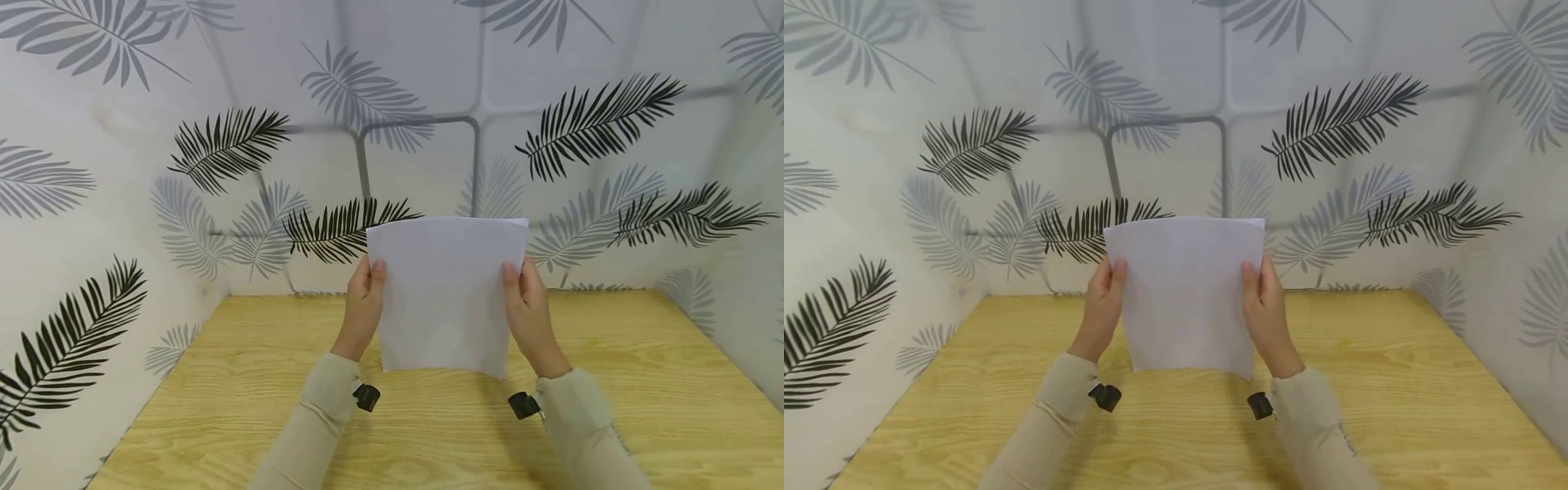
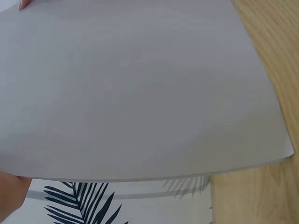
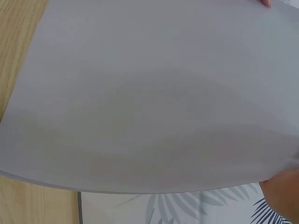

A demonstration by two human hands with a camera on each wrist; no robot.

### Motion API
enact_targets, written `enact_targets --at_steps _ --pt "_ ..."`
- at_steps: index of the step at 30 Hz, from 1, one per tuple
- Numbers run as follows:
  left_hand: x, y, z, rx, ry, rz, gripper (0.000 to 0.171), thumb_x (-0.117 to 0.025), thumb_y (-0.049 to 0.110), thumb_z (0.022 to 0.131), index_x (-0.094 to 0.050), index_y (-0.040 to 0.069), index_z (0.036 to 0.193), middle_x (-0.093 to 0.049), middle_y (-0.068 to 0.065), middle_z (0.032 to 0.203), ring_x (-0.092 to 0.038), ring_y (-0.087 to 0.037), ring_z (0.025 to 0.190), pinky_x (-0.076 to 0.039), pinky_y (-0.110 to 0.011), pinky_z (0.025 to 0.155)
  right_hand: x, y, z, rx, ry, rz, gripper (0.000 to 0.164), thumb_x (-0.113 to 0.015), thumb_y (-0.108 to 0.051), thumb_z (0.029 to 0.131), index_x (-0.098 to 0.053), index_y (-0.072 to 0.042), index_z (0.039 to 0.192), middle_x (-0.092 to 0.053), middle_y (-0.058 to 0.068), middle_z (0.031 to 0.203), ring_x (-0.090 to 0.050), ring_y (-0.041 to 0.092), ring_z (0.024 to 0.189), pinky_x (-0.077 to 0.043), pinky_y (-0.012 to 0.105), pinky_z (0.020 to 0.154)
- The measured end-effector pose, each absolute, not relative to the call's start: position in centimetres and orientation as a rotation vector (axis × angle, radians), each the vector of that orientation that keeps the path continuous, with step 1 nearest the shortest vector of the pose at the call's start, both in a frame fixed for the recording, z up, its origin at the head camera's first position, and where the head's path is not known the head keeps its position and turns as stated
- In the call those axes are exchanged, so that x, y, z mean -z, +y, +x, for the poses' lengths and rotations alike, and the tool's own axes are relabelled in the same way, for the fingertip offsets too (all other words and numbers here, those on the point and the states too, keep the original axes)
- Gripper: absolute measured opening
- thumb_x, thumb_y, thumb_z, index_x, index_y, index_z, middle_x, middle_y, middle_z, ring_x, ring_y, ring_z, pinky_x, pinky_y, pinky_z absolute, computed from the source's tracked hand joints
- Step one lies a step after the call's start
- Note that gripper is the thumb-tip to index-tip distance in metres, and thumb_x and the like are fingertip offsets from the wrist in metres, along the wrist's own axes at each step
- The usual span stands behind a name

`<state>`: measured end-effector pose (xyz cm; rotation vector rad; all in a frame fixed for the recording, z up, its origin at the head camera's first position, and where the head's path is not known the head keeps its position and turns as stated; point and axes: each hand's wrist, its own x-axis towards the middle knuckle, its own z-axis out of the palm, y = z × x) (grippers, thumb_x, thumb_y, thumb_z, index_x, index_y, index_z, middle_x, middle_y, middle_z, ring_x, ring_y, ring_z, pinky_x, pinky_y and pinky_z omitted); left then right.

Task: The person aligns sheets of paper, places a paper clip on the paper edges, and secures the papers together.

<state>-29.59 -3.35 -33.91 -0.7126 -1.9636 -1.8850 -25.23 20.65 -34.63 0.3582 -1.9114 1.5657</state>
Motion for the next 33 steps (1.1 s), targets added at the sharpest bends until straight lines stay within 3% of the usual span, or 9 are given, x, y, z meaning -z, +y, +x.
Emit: enact_targets --at_steps 10,17,28,33 --pt "34.8 -3.4 -28.7 1.845 -2.022 -0.694 0.032 -0.036 0.011 0.105 -0.049 -0.007 0.128 -0.059 -0.025 0.107 -0.061 -0.034 0.093 -0.051 -0.043 0.08 36.5 20.9 -25.0 -1.574 -1.944 0.36 0.032 -0.037 -0.016 0.105 -0.049 0.002 0.129 -0.058 0.015 0.108 -0.059 0.011 0.089 -0.049 0.021 0.074" --pt "35.5 -3.4 -29.7 1.792 -1.991 -0.681 0.032 -0.039 0.02 0.105 -0.054 -0.004 0.119 -0.059 -0.02 0.101 -0.059 -0.026 0.092 -0.05 -0.037 0.079 36.0 20.9 -25.0 -1.575 -1.948 0.305 0.033 -0.04 -0.018 0.105 -0.053 0.004 0.126 -0.061 0.02 0.107 -0.059 0.007 0.085 -0.048 0.019 0.072" --pt "33.5 -3.1 -29.2 1.737 -2.036 -0.662 0.026 -0.042 0.018 0.104 -0.056 -0.004 0.1 -0.055 -0.016 0.082 -0.054 -0.021 0.077 -0.046 -0.031 0.067 33.9 21.9 -24.2 -1.576 -2.063 0.243 0.039 -0.042 -0.024 0.104 -0.053 0.004 0.128 -0.061 0.026 0.111 -0.059 0.003 0.084 -0.048 0.02 0.071" --pt "33.3 -3.1 -28.7 1.782 -2.127 -0.58 0.027 -0.044 0.019 0.104 -0.058 -0.003 0.108 -0.06 -0.015 0.086 -0.056 -0.018 0.079 -0.049 -0.032 0.068 33.7 22.3 -24.0 -1.609 -2.155 0.137 0.042 -0.044 -0.028 0.103 -0.053 0.003 0.13 -0.061 0.023 0.109 -0.056 0.001 0.082 -0.047 0.022 0.071"
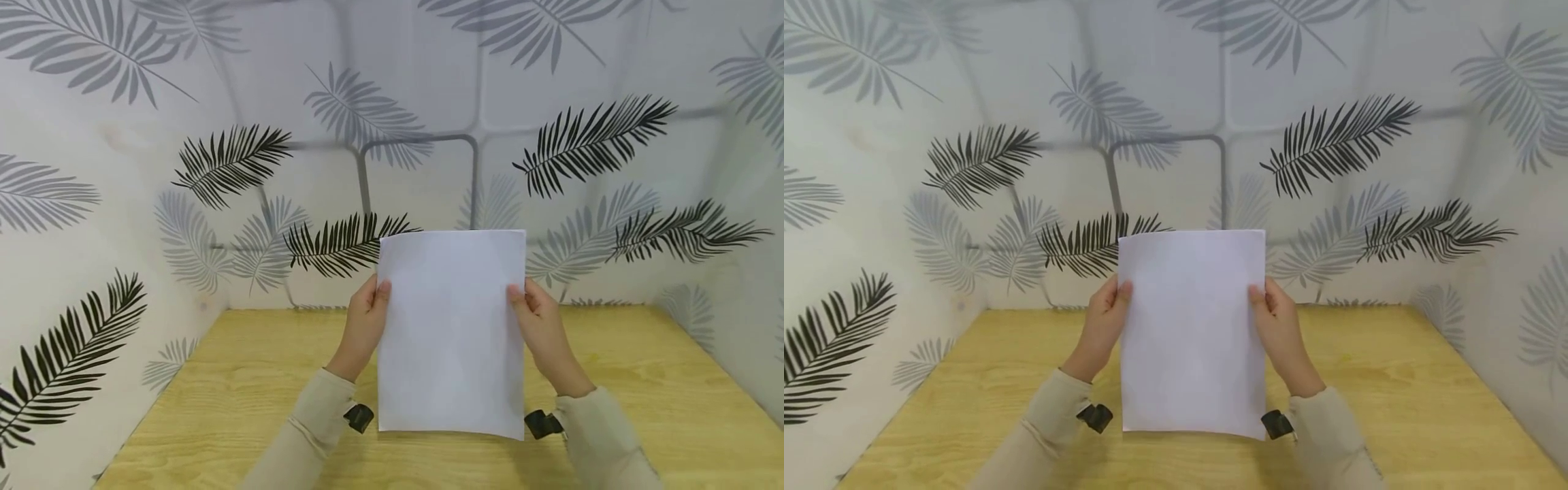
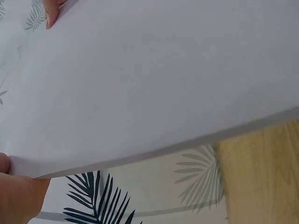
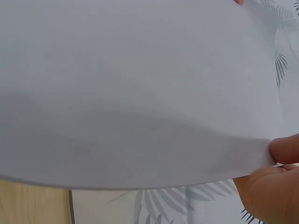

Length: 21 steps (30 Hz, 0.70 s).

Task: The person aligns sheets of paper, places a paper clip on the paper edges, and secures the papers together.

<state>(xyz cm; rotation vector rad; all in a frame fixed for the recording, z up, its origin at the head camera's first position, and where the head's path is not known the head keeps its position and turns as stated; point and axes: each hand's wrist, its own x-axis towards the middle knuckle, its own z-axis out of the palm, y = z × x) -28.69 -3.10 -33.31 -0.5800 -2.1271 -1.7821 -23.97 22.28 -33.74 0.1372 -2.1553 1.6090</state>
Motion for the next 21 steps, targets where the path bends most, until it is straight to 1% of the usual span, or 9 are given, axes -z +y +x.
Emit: enact_targets --at_steps 3,6,8,10,13,14,17,19,21 --pt "33.5 -3.1 -28.5 1.877 -2.204 -0.479 0.029 -0.044 0.02 0.104 -0.059 -0.001 0.119 -0.064 -0.015 0.1 -0.06 -0.019 0.09 -0.051 -0.036 0.079 33.8 22.5 -24.0 -1.637 -2.206 0.08 0.044 -0.046 -0.029 0.103 -0.053 0.005 0.13 -0.061 0.022 0.106 -0.055 0.002 0.081 -0.046 0.022 0.072" --pt "34.0 -3.2 -28.4 1.99 -2.264 -0.389 0.034 -0.044 0.021 0.104 -0.056 0.004 0.13 -0.063 -0.012 0.116 -0.059 -0.021 0.106 -0.048 -0.04 0.092 34.2 22.8 -23.9 -1.669 -2.257 0.058 0.045 -0.045 -0.03 0.103 -0.051 0.006 0.129 -0.058 0.021 0.114 -0.052 0.002 0.087 -0.044 0.018 0.076" --pt "34.3 -3.3 -28.4 2.046 -2.282 -0.366 0.035 -0.044 0.022 0.104 -0.054 0.004 0.132 -0.062 -0.012 0.12 -0.057 -0.022 0.111 -0.045 -0.042 0.096 34.5 22.9 -23.9 -1.686 -2.276 0.052 0.044 -0.045 -0.029 0.103 -0.051 0.007 0.129 -0.056 0.022 0.119 -0.05 0.002 0.09 -0.043 0.017 0.078" --pt "34.7 -3.4 -28.3 2.099 -2.289 -0.36 0.036 -0.043 0.022 0.104 -0.053 0.004 0.134 -0.062 -0.013 0.121 -0.058 -0.023 0.11 -0.046 -0.041 0.095 34.9 23.0 -23.9 -1.71 -2.281 0.048 0.043 -0.045 -0.027 0.103 -0.051 0.008 0.128 -0.054 0.022 0.123 -0.05 0.001 0.091 -0.042 0.017 0.079" --pt "35.2 -3.6 -28.2 2.209 -2.29 -0.386 0.039 -0.041 0.023 0.105 -0.048 0.002 0.138 -0.06 -0.015 0.12 -0.059 -0.021 0.104 -0.049 -0.037 0.088 35.3 23.1 -23.9 -1.736 -2.293 0.018 0.044 -0.046 -0.026 0.103 -0.05 0.009 0.13 -0.053 0.025 0.124 -0.051 0.001 0.089 -0.044 0.019 0.078" --pt "35.4 -3.6 -28.2 2.253 -2.291 -0.393 0.041 -0.04 0.024 0.105 -0.046 0.002 0.139 -0.059 -0.015 0.12 -0.06 -0.02 0.101 -0.05 -0.035 0.085 35.4 23.2 -23.9 -1.746 -2.303 0.001 0.045 -0.046 -0.025 0.103 -0.048 0.009 0.133 -0.052 0.025 0.126 -0.052 0.002 0.091 -0.044 0.02 0.08" --pt "36.1 -3.8 -28.2 2.379 -2.293 -0.422 0.043 -0.038 0.023 0.106 -0.042 -0.002 0.141 -0.057 -0.016 0.119 -0.06 -0.016 0.095 -0.051 -0.03 0.079 35.8 23.4 -23.8 -1.79 -2.344 -0.048 0.05 -0.045 -0.026 0.103 -0.041 0.009 0.139 -0.047 0.026 0.134 -0.051 0.013 0.105 -0.042 0.028 0.091" --pt "36.6 -3.9 -28.2 2.423 -2.301 -0.416 0.041 -0.039 0.022 0.106 -0.044 -0.004 0.137 -0.058 -0.015 0.115 -0.06 -0.014 0.09 -0.05 -0.028 0.076 36.1 23.5 -23.7 -1.826 -2.365 -0.068 0.052 -0.044 -0.025 0.104 -0.037 0.009 0.142 -0.042 0.026 0.139 -0.047 0.023 0.116 -0.039 0.037 0.099" --pt "37.0 -4.0 -28.3 2.447 -2.314 -0.401 0.039 -0.04 0.021 0.106 -0.047 -0.006 0.133 -0.059 -0.013 0.112 -0.06 -0.013 0.089 -0.05 -0.027 0.076 36.5 23.7 -23.6 -1.86 -2.379 -0.071 0.054 -0.044 -0.025 0.104 -0.033 0.009 0.144 -0.037 0.026 0.144 -0.041 0.031 0.124 -0.034 0.045 0.103"
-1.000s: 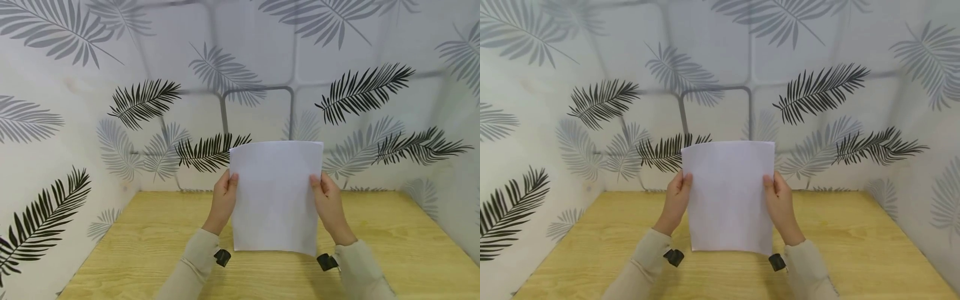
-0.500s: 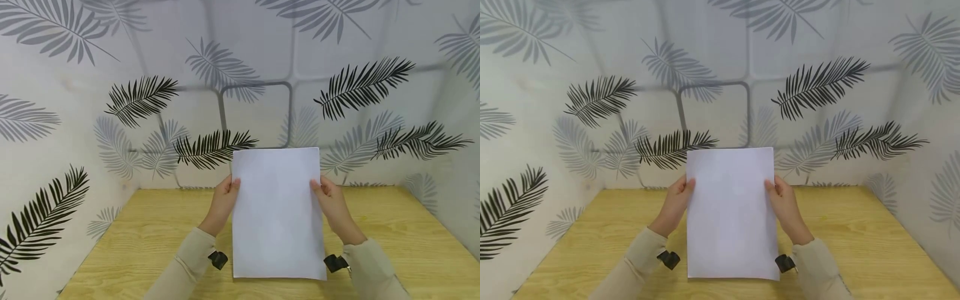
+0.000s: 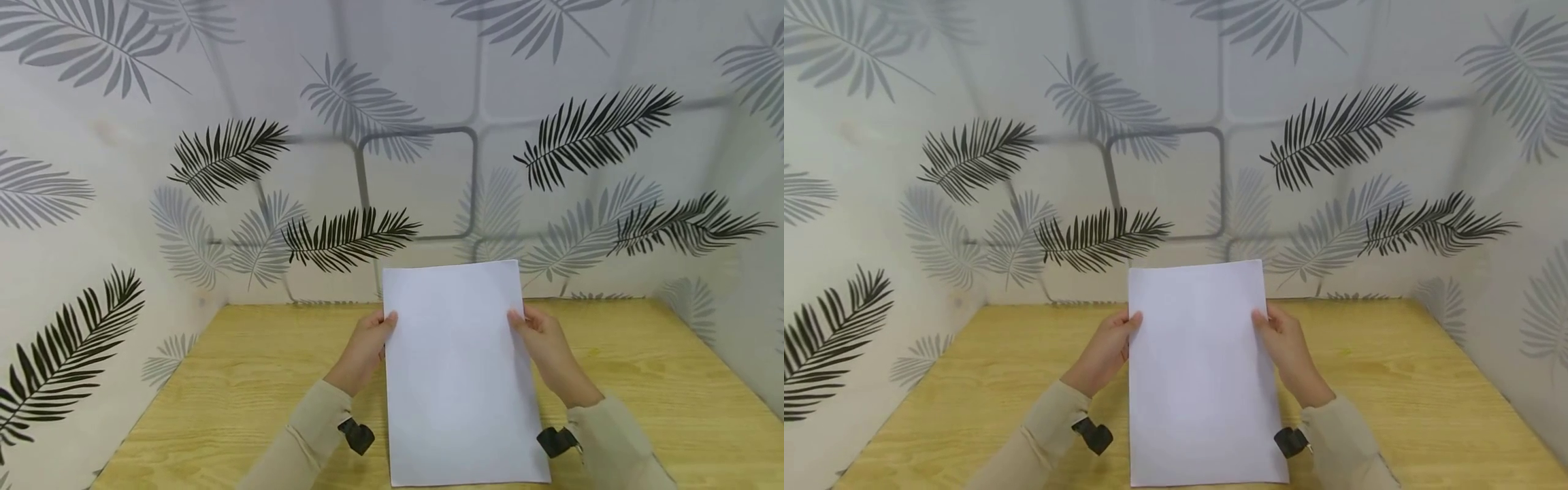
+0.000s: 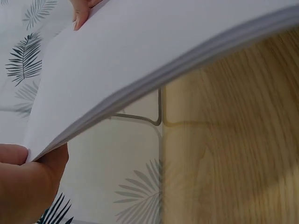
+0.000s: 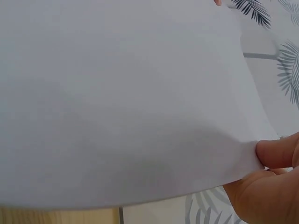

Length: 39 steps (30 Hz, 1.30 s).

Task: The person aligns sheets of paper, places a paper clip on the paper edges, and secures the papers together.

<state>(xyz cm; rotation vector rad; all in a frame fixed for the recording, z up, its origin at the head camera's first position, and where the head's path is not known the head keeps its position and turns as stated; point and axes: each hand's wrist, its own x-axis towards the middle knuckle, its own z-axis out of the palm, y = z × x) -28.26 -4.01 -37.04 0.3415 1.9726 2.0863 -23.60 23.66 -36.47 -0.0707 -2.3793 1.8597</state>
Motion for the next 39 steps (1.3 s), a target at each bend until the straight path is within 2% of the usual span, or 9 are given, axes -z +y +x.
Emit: enact_targets --at_steps 3,10,19,25,29,32,35,37,39 --pt "37.5 -4.1 -28.3 -2.071 1.99 0.307 0.036 -0.042 0.019 0.105 -0.052 -0.007 0.127 -0.06 -0.013 0.11 -0.059 -0.013 0.087 -0.049 -0.027 0.076 36.9 23.8 -23.4 -1.871 -2.395 -0.069 0.056 -0.045 -0.025 0.104 -0.03 0.009 0.145 -0.034 0.027 0.147 -0.038 0.035 0.13 -0.031 0.049 0.106" --pt "38.0 -4.3 -28.7 -2.053 2.107 0.307 0.035 -0.05 0.01 0.101 -0.052 -0.008 0.13 -0.061 -0.022 0.121 -0.063 -0.02 0.101 -0.051 -0.039 0.088 37.7 23.9 -23.0 -1.854 -2.423 -0.084 0.057 -0.046 -0.026 0.103 -0.032 0.012 0.143 -0.035 0.03 0.145 -0.039 0.037 0.13 -0.031 0.052 0.107" --pt "37.9 -4.8 -29.2 -2.054 2.233 0.265 0.023 -0.059 0.007 0.096 -0.063 -0.007 0.113 -0.069 -0.009 0.091 -0.062 -0.014 0.075 -0.054 -0.037 0.078 38.8 24.3 -22.5 -1.852 -2.464 -0.101 0.057 -0.046 -0.026 0.103 -0.032 0.012 0.143 -0.035 0.03 0.146 -0.039 0.038 0.129 -0.031 0.053 0.107" --pt "38.2 -4.8 -29.1 -2.07 2.218 0.25 0.016 -0.062 0.004 0.093 -0.065 -0.007 0.103 -0.065 -0.003 0.078 -0.059 -0.013 0.067 -0.053 -0.047 0.08 39.4 24.8 -22.1 -1.886 -2.513 -0.124 0.06 -0.046 -0.027 0.103 -0.029 0.013 0.144 -0.034 0.032 0.145 -0.039 0.039 0.129 -0.033 0.054 0.105" --pt "38.8 -4.4 -29.2 -2.075 2.223 0.229 0.016 -0.062 0.003 0.092 -0.064 -0.009 0.102 -0.064 -0.002 0.077 -0.058 -0.011 0.066 -0.055 -0.044 0.077 39.9 25.3 -22.0 -1.786 -2.561 -0.112 0.055 -0.049 -0.026 0.102 -0.04 0.014 0.137 -0.047 0.031 0.135 -0.053 0.031 0.115 -0.046 0.044 0.094" --pt "39.1 -4.1 -29.2 -2.072 2.235 0.195 0.018 -0.063 0.004 0.092 -0.064 -0.01 0.104 -0.065 -0.003 0.079 -0.058 -0.01 0.065 -0.056 -0.04 0.074 40.1 25.7 -22.1 -1.701 -2.588 -0.114 0.043 -0.055 -0.024 0.1 -0.055 0.012 0.123 -0.065 0.022 0.107 -0.058 0.02 0.093 -0.05 0.034 0.078" --pt "39.3 -4.1 -29.0 -2.062 2.247 0.166 0.02 -0.063 0.006 0.093 -0.064 -0.009 0.106 -0.065 -0.005 0.081 -0.058 -0.011 0.066 -0.056 -0.036 0.072 40.3 26.1 -22.2 -1.689 -2.602 -0.11 0.031 -0.059 -0.022 0.097 -0.059 0.008 0.104 -0.064 0.006 0.082 -0.055 0.014 0.08 -0.049 0.031 0.071" --pt "39.5 -4.1 -28.9 -2.056 2.258 0.159 0.02 -0.063 0.007 0.093 -0.064 -0.008 0.106 -0.063 -0.004 0.08 -0.057 -0.011 0.066 -0.055 -0.036 0.071 40.6 26.3 -22.4 -1.7 -2.612 -0.116 0.028 -0.061 -0.023 0.096 -0.058 0.005 0.097 -0.061 -0.001 0.076 -0.054 0.014 0.076 -0.049 0.03 0.069" --pt "39.6 -4.2 -28.8 -2.05 2.273 0.162 0.02 -0.063 0.007 0.093 -0.064 -0.008 0.106 -0.062 -0.005 0.08 -0.057 -0.011 0.067 -0.055 -0.034 0.07 40.8 26.4 -22.5 -1.711 -2.621 -0.12 0.026 -0.062 -0.022 0.095 -0.058 0.004 0.095 -0.063 -0.001 0.077 -0.056 0.014 0.074 -0.05 0.031 0.068"
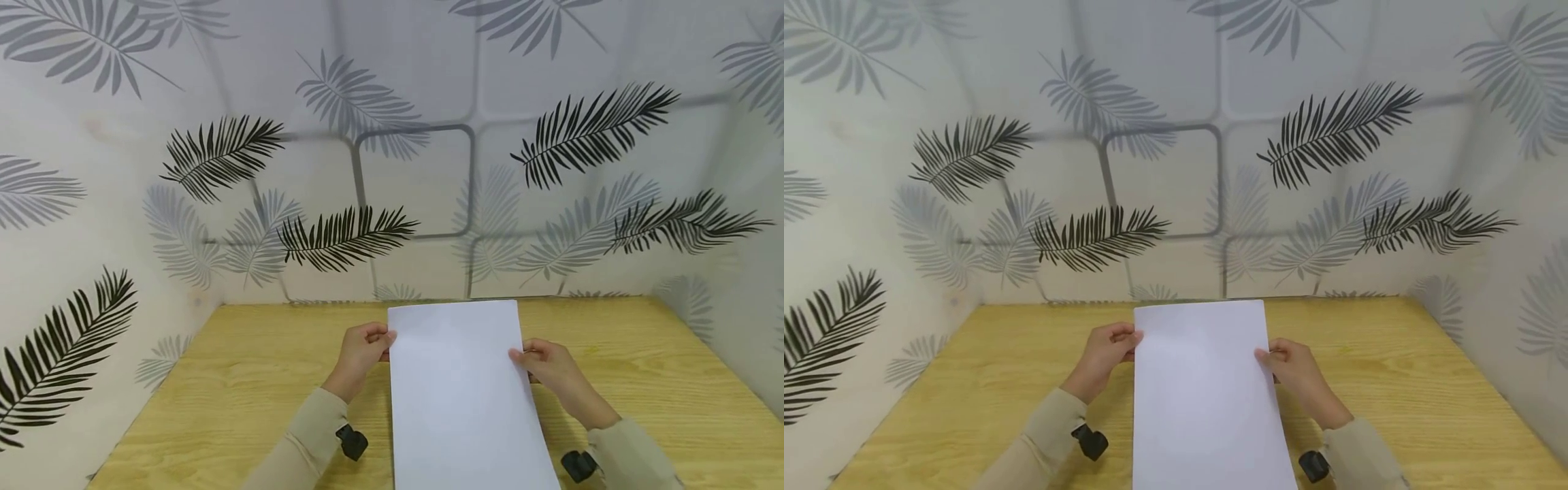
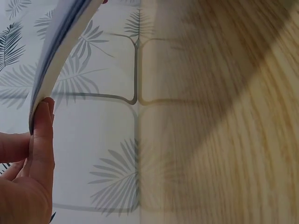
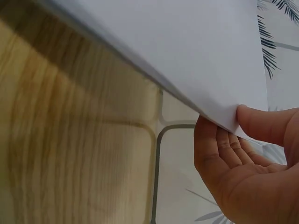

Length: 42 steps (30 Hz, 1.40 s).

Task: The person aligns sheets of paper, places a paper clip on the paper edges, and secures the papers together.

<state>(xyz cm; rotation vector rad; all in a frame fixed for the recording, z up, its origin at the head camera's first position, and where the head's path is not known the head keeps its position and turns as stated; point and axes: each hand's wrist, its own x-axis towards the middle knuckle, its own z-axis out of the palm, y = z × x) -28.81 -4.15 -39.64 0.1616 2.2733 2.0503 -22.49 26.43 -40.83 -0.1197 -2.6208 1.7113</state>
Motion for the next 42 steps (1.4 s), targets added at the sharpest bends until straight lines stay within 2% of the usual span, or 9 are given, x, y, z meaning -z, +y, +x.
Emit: enact_targets --at_steps 6,15,20,24,27,34,39,42 --pt "40.0 -4.1 -28.8 -2.054 2.299 0.189 0.02 -0.063 0.006 0.093 -0.064 -0.009 0.105 -0.062 -0.004 0.078 -0.057 -0.009 0.067 -0.056 -0.035 0.07 41.5 27.0 -22.7 -1.732 -2.608 -0.052 0.027 -0.064 -0.016 0.094 -0.059 0.01 0.1 -0.07 0.007 0.085 -0.063 0.016 0.068 -0.055 0.033 0.066" --pt "40.2 -4.1 -28.7 -2.058 2.302 0.164 0.017 -0.063 0.005 0.092 -0.064 -0.009 0.101 -0.061 -0.003 0.076 -0.055 -0.01 0.065 -0.055 -0.035 0.069 41.3 31.2 -23.6 -1.524 -2.68 0.102 0.029 -0.063 -0.015 0.095 -0.064 0.012 0.105 -0.069 0.015 0.087 -0.067 0.022 0.073 -0.056 0.035 0.068" --pt "40.3 -4.3 -28.5 -2.066 2.296 0.153 0.017 -0.063 0.005 0.093 -0.063 -0.009 0.103 -0.061 -0.004 0.079 -0.054 -0.01 0.065 -0.054 -0.032 0.067 41.4 34.1 -23.7 -1.13 -2.726 0.05 0.025 -0.062 -0.016 0.095 -0.067 0.008 0.101 -0.068 0.015 0.085 -0.065 0.023 0.072 -0.052 0.033 0.061" --pt "40.2 -4.3 -28.5 -2.067 2.303 0.163 0.016 -0.063 0.005 0.093 -0.063 -0.009 0.1 -0.06 -0.003 0.076 -0.054 -0.011 0.065 -0.054 -0.035 0.069 41.7 35.8 -23.9 -0.943 -2.71 -0.034 0.022 -0.061 -0.011 0.094 -0.068 0.009 0.098 -0.068 0.02 0.086 -0.063 0.03 0.074 -0.049 0.035 0.059" --pt "40.1 -4.2 -28.5 -2.06 2.304 0.162 0.015 -0.063 0.005 0.093 -0.064 -0.008 0.099 -0.059 -0.003 0.075 -0.054 -0.011 0.065 -0.055 -0.035 0.069 41.9 36.8 -24.1 -0.913 -2.695 -0.106 0.023 -0.06 -0.01 0.094 -0.068 0.011 0.098 -0.068 0.024 0.09 -0.062 0.036 0.078 -0.048 0.037 0.06" --pt "40.1 -4.3 -28.6 -2.045 2.298 0.146 0.018 -0.063 0.006 0.093 -0.064 -0.009 0.103 -0.061 -0.004 0.078 -0.055 -0.01 0.067 -0.055 -0.033 0.069 42.3 38.0 -24.6 -0.985 -2.748 -0.244 0.029 -0.057 -0.012 0.095 -0.065 0.014 0.104 -0.067 0.027 0.096 -0.061 0.035 0.08 -0.046 0.035 0.061" --pt "40.1 -4.5 -28.4 -2.036 2.302 0.147 0.019 -0.063 0.007 0.093 -0.064 -0.008 0.105 -0.062 -0.004 0.079 -0.056 -0.011 0.067 -0.055 -0.034 0.07 42.5 38.7 -25.3 -0.93 -2.813 -0.277 0.033 -0.057 -0.012 0.092 -0.062 0.018 0.104 -0.064 0.032 0.099 -0.059 0.048 0.09 -0.049 0.049 0.073" --pt "40.1 -4.6 -28.3 -2.037 2.302 0.155 0.019 -0.063 0.007 0.093 -0.063 -0.008 0.104 -0.062 -0.005 0.08 -0.056 -0.011 0.067 -0.055 -0.033 0.069 42.5 39.0 -25.6 -0.899 -2.858 -0.3 0.034 -0.059 -0.013 0.09 -0.062 0.019 0.101 -0.065 0.031 0.096 -0.057 0.051 0.092 -0.047 0.054 0.078"
